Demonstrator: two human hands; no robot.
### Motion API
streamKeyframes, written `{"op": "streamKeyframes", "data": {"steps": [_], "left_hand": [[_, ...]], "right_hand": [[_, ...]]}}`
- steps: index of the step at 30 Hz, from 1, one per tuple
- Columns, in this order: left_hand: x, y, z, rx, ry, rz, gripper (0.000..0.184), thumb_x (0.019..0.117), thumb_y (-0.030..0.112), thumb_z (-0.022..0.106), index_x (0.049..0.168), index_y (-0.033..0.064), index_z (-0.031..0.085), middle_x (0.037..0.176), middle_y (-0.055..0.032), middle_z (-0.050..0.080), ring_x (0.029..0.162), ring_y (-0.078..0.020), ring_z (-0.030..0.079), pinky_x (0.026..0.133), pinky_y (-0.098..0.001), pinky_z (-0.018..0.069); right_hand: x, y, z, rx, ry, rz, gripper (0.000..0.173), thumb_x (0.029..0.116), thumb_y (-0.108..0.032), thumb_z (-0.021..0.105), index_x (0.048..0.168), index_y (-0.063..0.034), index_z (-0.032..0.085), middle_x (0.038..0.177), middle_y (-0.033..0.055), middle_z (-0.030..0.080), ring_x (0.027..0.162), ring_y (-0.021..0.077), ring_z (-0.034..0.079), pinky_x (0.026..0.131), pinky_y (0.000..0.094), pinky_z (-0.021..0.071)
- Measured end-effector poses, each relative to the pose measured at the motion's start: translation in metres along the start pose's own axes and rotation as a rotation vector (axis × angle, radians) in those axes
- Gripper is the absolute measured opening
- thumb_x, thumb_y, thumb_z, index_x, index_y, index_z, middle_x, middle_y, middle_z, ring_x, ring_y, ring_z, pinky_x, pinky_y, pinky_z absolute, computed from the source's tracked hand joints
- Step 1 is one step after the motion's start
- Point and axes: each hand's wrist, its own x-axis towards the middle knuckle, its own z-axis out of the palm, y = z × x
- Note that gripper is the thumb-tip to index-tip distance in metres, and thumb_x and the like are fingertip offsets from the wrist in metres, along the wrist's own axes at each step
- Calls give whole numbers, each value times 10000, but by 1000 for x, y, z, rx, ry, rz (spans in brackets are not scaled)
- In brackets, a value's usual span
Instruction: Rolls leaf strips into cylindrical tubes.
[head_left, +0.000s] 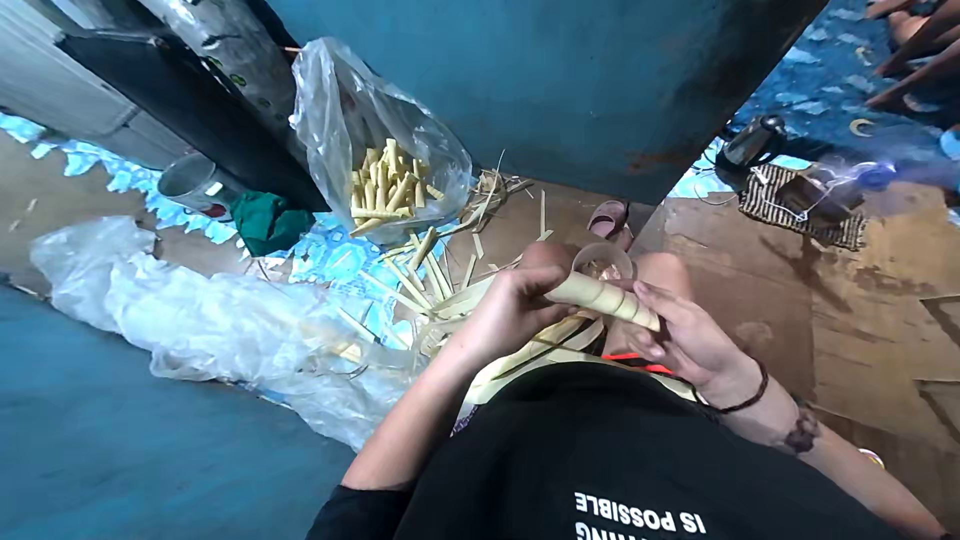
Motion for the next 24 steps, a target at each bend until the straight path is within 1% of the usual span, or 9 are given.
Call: {"op": "streamKeyframes", "data": {"steps": [2, 5, 9, 11, 14, 16, 18, 21, 24], "left_hand": [[2, 0, 0, 6, -9, -10, 75, 899, 41, 753, 959, 27, 712, 846, -3, 716, 754, -28, 671, 712, -221, 579], [3, -3, -2, 17, 1, -28, 89, 893, 42, 763, 961, 32, 707, 830, -7, 710, 724, -40, 666, 681, -226, 578], [6, -1, -4, -11, -41, -41, 116, 887, 44, 768, 987, 34, 712, 833, -1, 709, 727, -30, 660, 683, -215, 570], [6, -1, -5, -32, -49, -54, 97, 892, 30, 758, 976, 27, 708, 828, -5, 712, 725, -34, 665, 685, -218, 574], [7, -1, -8, -47, -23, -62, 130, 889, -2, 751, 1003, 19, 692, 848, -20, 721, 736, -58, 686, 703, -240, 598], [6, -3, -10, -43, -20, -60, 166, 882, -9, 756, 1025, 28, 681, 862, -23, 718, 726, -60, 680, 687, -239, 594], [6, -5, -11, -49, -48, -51, 159, 887, -8, 750, 1029, 25, 686, 868, -22, 716, 732, -59, 678, 690, -235, 595], [6, -5, -10, -25, -59, -48, 82, 903, -3, 730, 964, 25, 684, 814, -5, 685, 706, -35, 636, 666, -210, 551], [7, -7, -11, -29, -40, -51, 114, 896, -16, 737, 990, 17, 681, 845, -25, 705, 740, -58, 667, 702, -236, 580]], "right_hand": [[-3, 4, -1, -80, 25, -59, 340, 1105, -192, 359, 1243, -59, 640, 800, -18, 706, 615, 20, 644, 571, 162, 554], [-1, 20, -9, -660, 82, -558, 423, 1024, -324, 614, 1293, -2, 665, 1186, 68, 687, 1060, 87, 666, 922, 270, 580], [-5, 6, -5, -18, 37, -7, 373, 1118, -193, 315, 1219, -39, 639, 825, 11, 723, 602, 41, 656, 533, 170, 556], [-7, 5, -4, 29, 33, 32, 406, 1124, -225, 272, 1226, -48, 624, 787, 20, 710, 548, 60, 644, 475, 186, 548], [-7, 22, -10, -603, 61, -519, 428, 1059, -318, 560, 1326, 11, 618, 1170, 67, 700, 1000, 68, 687, 860, 230, 594], [-5, 28, -13, -757, 109, -664, 468, 1030, -342, 620, 1311, 32, 639, 1201, 131, 691, 1078, 118, 676, 935, 273, 575], [-9, 20, -9, -307, 69, -290, 298, 1087, -144, 459, 1284, -4, 632, 996, 0, 740, 815, 18, 694, 742, 175, 590], [-10, 12, -8, 64, 60, 36, 402, 1125, -221, 258, 1235, -54, 606, 746, 2, 688, 553, 48, 631, 510, 181, 549], [-11, 31, -15, -590, 92, -509, 421, 1052, -296, 575, 1313, 30, 629, 1172, 62, 694, 1022, 65, 677, 889, 227, 585]]}}
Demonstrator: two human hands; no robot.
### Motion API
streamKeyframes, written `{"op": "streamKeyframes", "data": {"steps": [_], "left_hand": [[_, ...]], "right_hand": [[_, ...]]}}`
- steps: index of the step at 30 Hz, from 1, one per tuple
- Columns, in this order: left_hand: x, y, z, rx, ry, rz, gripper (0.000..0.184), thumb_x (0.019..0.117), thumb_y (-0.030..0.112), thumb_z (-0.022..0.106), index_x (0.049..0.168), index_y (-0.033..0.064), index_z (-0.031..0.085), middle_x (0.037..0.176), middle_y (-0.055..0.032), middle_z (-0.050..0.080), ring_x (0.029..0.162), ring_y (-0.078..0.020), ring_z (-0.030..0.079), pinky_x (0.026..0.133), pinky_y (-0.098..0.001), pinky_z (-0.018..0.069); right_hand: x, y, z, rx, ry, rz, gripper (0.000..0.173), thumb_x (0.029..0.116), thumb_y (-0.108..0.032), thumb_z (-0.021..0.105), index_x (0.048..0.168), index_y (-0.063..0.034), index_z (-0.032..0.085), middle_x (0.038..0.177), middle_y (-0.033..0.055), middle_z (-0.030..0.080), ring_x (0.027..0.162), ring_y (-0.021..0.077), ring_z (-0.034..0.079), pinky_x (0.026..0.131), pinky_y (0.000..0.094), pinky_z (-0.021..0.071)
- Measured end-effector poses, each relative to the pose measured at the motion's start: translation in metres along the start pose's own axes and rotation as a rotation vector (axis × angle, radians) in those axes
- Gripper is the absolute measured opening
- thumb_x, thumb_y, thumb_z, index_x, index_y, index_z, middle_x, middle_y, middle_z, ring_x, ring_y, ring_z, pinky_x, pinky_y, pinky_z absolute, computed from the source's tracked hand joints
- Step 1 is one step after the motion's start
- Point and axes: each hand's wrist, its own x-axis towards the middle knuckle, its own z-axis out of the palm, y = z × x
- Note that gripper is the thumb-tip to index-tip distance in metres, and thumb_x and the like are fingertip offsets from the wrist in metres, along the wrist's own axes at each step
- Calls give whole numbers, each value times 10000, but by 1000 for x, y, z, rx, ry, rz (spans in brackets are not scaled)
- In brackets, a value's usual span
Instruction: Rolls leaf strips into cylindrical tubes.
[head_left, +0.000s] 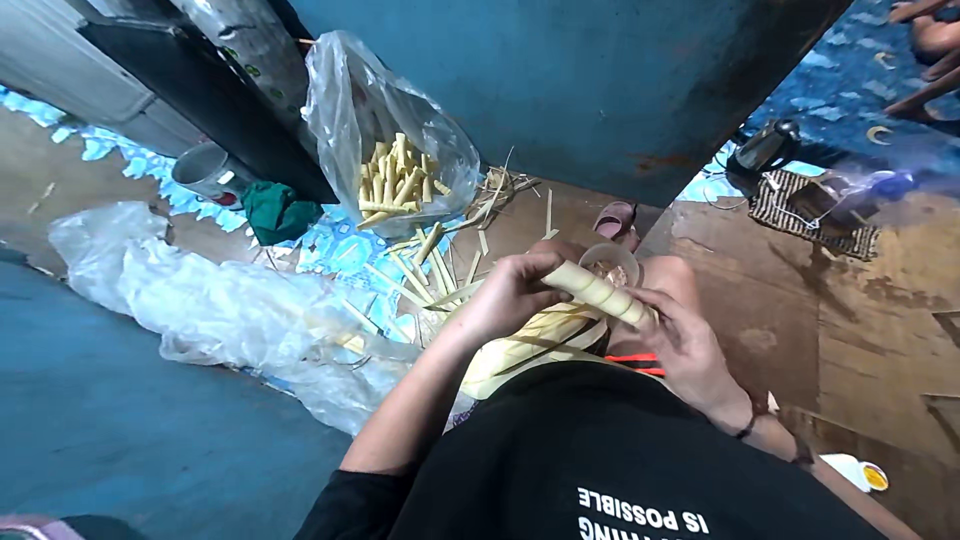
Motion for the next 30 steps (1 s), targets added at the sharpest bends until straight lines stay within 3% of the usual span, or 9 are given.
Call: {"op": "streamKeyframes", "data": {"steps": [2, 6, 11, 13, 16, 21, 23, 25, 30], "left_hand": [[0, -1, -1, -8, -14, -22, 193, 893, -12, 742, 1070, 19, 670, 891, -35, 721, 762, -72, 689, 716, -253, 599], [0, -4, -1, -30, -40, -18, 126, 904, -11, 730, 1013, 23, 676, 851, -18, 708, 717, -43, 662, 676, -218, 575], [1, -4, -5, -33, -14, -54, 187, 886, -32, 742, 1053, 19, 675, 880, -40, 717, 743, -80, 682, 702, -250, 592], [1, -6, -7, -47, -35, -63, 208, 892, -25, 738, 1084, 26, 674, 880, -35, 714, 720, -70, 668, 676, -240, 583], [1, -6, -6, -62, -51, -49, 147, 902, -32, 720, 1030, 23, 672, 850, -23, 700, 713, -52, 656, 675, -224, 573], [2, -10, -10, -68, -29, -100, 203, 901, -32, 723, 1090, 18, 664, 871, -58, 716, 735, -105, 685, 702, -270, 591], [3, -12, -11, -66, -54, -115, 225, 904, -9, 732, 1113, 29, 661, 856, -53, 709, 692, -94, 658, 663, -262, 568], [3, -12, -10, -81, -63, -107, 187, 907, -13, 728, 1078, 28, 664, 863, -46, 707, 705, -83, 660, 672, -251, 572], [6, -14, -11, -84, -15, -132, 220, 906, -45, 710, 1115, 9, 662, 897, -64, 723, 761, -107, 695, 726, -277, 597]], "right_hand": [[-2, 5, 0, -48, 17, -61, 432, 1035, -291, 608, 1303, 46, 640, 1199, 100, 685, 1062, 89, 666, 926, 248, 574], [4, -12, -7, 658, -48, 619, 417, 1130, -261, 233, 1215, -85, 602, 749, -17, 674, 556, 32, 614, 509, 165, 532], [-8, 10, 1, -68, 33, -52, 484, 1037, -335, 601, 1326, 52, 620, 1196, 110, 685, 1036, 97, 675, 903, 256, 583], [-7, 2, -3, 310, -20, 276, 319, 1089, -175, 461, 1305, 3, 615, 1039, 6, 735, 815, 29, 691, 737, 179, 587], [-3, -6, -7, 703, -47, 640, 433, 1131, -275, 222, 1217, -86, 602, 715, -7, 666, 521, 38, 600, 480, 167, 520], [-14, 13, -1, -67, 23, -14, 465, 1051, -311, 582, 1337, 54, 610, 1186, 107, 688, 1014, 90, 672, 886, 244, 577], [-11, 5, -4, 384, 2, 373, 333, 1104, -174, 410, 1314, -9, 609, 958, -4, 730, 744, 25, 674, 672, 173, 577], [-7, 1, -8, 703, -14, 661, 451, 1130, -285, 206, 1255, -96, 596, 680, -40, 623, 498, 9, 555, 470, 145, 488], [-18, 18, -4, -69, 29, 18, 468, 1054, -319, 561, 1327, 57, 615, 1178, 106, 681, 1013, 87, 670, 865, 238, 583]]}}
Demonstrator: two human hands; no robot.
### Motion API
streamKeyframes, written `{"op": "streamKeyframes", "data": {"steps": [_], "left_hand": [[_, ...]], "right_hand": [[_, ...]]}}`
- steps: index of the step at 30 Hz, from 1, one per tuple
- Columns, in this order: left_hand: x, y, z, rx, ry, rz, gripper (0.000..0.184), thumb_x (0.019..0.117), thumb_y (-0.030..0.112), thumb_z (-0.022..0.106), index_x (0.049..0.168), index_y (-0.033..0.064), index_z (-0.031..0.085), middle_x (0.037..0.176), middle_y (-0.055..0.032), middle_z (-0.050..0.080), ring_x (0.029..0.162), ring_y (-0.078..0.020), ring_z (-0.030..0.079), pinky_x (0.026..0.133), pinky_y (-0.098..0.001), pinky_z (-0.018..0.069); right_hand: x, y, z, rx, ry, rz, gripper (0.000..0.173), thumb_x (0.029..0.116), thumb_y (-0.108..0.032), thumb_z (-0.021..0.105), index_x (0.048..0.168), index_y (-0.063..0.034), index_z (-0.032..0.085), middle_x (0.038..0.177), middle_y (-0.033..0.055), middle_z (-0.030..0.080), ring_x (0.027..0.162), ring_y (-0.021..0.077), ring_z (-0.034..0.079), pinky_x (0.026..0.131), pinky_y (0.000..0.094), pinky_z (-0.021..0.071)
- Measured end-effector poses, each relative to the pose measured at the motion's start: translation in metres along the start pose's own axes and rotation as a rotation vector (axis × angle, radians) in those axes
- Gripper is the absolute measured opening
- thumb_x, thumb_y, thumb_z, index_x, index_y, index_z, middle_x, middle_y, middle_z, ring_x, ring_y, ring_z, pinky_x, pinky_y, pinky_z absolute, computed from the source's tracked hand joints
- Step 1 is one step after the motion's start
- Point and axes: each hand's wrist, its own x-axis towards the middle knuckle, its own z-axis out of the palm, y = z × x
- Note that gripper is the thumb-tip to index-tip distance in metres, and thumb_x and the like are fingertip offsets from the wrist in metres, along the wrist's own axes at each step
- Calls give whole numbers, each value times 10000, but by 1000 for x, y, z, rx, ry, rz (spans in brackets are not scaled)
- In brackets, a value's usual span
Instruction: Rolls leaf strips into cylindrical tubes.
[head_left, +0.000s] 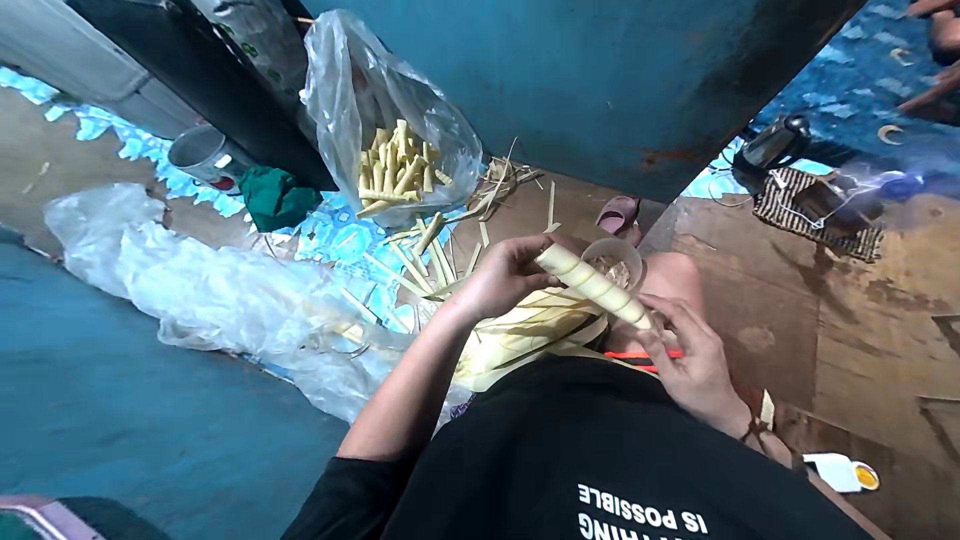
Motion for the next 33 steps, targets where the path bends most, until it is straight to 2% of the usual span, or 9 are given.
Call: {"op": "streamKeyframes", "data": {"steps": [4, 6, 9, 14, 18, 23, 25, 28, 33], "left_hand": [[-2, -1, -2, 11, -31, 5, 198, 918, -4, 713, 1107, 22, 661, 861, -50, 702, 699, -85, 653, 664, -253, 568], [-2, -1, -1, 8, -23, 1, 159, 920, -20, 702, 1071, 12, 665, 850, -57, 698, 706, -95, 655, 672, -260, 566], [-1, -4, -3, 23, 5, -32, 189, 918, -29, 700, 1098, 14, 660, 841, -65, 705, 711, -111, 675, 680, -273, 580], [0, -5, -4, 17, -33, -24, 199, 922, -5, 708, 1113, 21, 657, 846, -58, 694, 692, -93, 646, 655, -256, 557], [5, -10, -4, 5, 4, -35, 181, 917, -38, 689, 1088, 10, 655, 859, -52, 709, 761, -99, 693, 739, -269, 593], [5, -8, -5, -26, -38, -21, 192, 925, -17, 691, 1109, 26, 660, 856, -28, 698, 725, -63, 653, 691, -231, 560], [6, -9, -5, -31, -22, -26, 169, 927, -25, 677, 1089, 20, 657, 849, -35, 702, 735, -74, 667, 706, -241, 570], [7, -11, -6, -28, 8, -28, 204, 925, -19, 688, 1122, 16, 652, 853, -34, 702, 736, -74, 669, 713, -242, 576], [6, -8, -5, -92, -34, -11, 187, 936, -12, 675, 1121, 12, 653, 891, -42, 718, 764, -80, 683, 737, -248, 585]], "right_hand": [[6, -13, -9, 706, -97, 630, 423, 1131, -257, 239, 1268, -67, 592, 767, -1, 681, 532, 25, 596, 481, 153, 510], [3, -14, -6, 521, -52, 491, 377, 1120, -187, 316, 1299, -28, 607, 822, -5, 712, 602, 28, 643, 532, 160, 545], [-2, -1, -2, -70, -18, 3, 471, 1045, -316, 577, 1342, 46, 613, 1187, 124, 684, 1015, 97, 668, 868, 242, 572], [2, -14, -9, 696, -73, 639, 453, 1131, -266, 212, 1276, -58, 587, 731, 1, 673, 500, 37, 581, 453, 162, 497], [-6, -1, -3, -39, -10, 34, 445, 1057, -303, 549, 1331, 41, 614, 1137, 95, 692, 977, 84, 671, 852, 240, 579], [3, -17, -10, 703, -67, 716, 482, 1134, -292, 165, 1226, -67, 581, 716, 6, 667, 483, 36, 570, 441, 158, 491], [-2, -14, -7, 417, -32, 460, 366, 1117, -181, 324, 1293, -15, 598, 855, -4, 725, 643, 23, 661, 565, 159, 557], [-8, 2, -5, -82, 5, 18, 469, 1050, -324, 565, 1336, 44, 616, 1151, 111, 699, 960, 83, 679, 830, 233, 581], [-4, -14, -15, 678, -124, 611, 461, 1125, -299, 231, 1306, -63, 583, 736, 11, 697, 509, 62, 620, 449, 187, 525]]}}
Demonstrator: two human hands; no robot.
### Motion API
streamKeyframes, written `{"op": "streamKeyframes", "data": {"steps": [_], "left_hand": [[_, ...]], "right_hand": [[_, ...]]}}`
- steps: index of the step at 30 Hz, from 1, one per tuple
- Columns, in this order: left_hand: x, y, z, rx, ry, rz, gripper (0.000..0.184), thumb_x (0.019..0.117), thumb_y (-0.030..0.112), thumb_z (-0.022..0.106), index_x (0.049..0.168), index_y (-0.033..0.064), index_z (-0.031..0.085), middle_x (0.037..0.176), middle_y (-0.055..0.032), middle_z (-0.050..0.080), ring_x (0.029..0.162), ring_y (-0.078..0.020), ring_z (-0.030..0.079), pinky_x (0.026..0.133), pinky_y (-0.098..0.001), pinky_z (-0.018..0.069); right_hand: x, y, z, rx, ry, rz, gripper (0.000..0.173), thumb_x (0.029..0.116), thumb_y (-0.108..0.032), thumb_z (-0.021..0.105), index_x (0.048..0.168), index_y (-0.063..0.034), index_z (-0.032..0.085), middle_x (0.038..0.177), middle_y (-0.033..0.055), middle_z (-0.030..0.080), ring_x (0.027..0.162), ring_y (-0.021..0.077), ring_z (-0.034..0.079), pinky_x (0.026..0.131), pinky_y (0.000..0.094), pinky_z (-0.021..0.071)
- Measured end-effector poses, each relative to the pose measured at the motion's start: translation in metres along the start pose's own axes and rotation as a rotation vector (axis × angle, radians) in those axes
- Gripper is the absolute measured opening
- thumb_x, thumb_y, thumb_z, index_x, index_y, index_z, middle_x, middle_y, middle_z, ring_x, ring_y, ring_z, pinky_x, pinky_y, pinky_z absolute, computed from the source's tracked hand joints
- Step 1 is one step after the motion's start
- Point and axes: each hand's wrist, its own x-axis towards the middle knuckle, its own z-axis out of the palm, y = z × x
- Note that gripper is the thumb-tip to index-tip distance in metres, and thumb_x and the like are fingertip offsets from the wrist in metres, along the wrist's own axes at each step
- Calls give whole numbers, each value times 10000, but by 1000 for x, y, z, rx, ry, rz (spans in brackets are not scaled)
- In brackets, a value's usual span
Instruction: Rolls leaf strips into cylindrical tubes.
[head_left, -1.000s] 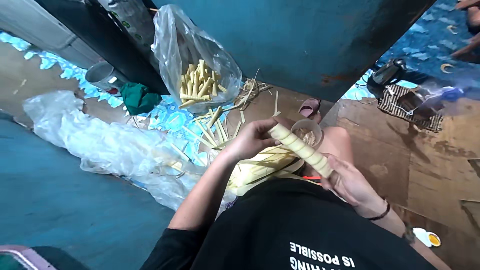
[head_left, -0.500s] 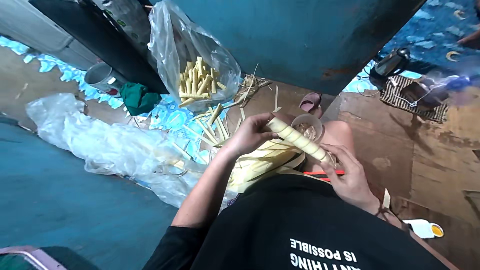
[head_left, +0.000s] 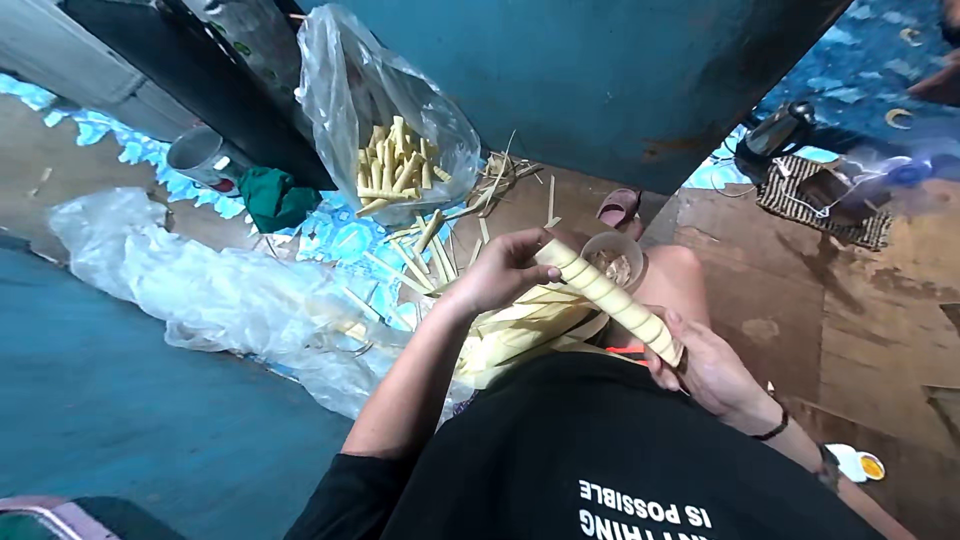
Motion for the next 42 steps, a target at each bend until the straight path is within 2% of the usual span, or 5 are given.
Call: {"op": "streamKeyframes", "data": {"steps": [6, 15, 32, 38, 42], "left_hand": [[-2, 9, 1, -60, 277, 153, 169, 918, -34, 665, 1079, 8, 631, 885, -17, 717, 795, -100, 706, 778, -301, 615], [-19, 48, 25, 132, 296, 384, 90, 911, -42, 688, 937, 18, 627, 816, -28, 670, 699, -70, 652, 651, -238, 576], [-177, 57, -197, 408, 1155, 204, 435, 895, 61, 673, 1285, 119, 490, 1031, 112, 674, 900, -36, 684, 859, -274, 589], [-71, 82, -90, 537, 704, 190, 351, 855, 2, 704, 1180, 24, 572, 980, 77, 677, 878, 17, 670, 806, -232, 595], [-32, 58, -71, 397, 311, 131, 208, 924, -4, 654, 1126, 25, 616, 942, -9, 708, 829, -55, 691, 787, -263, 596]], "right_hand": [[20, 0, -7, 105, -39, -121, 596, 1094, -364, 69, 1328, -87, 542, 864, 11, 731, 671, 97, 669, 643, 245, 576], [72, -39, 116, -337, -129, -292, 93, 967, 12, 628, 1043, -13, 675, 803, 33, 726, 672, 102, 701, 667, 264, 620], [87, -6, 5, -928, 180, -143, 286, 1080, -179, 516, 1091, 7, 733, 949, 105, 747, 859, 172, 730, 847, 368, 605], [82, 2, 119, -1413, -492, -1042, 342, 978, -60, 611, 1310, -106, 680, 1115, 168, 725, 1030, 351, 708, 922, 511, 564], [54, -38, 134, -1353, -240, -1415, 306, 1048, -194, 561, 1336, -222, 661, 1339, 103, 671, 1290, 270, 610, 1118, 498, 448]]}}
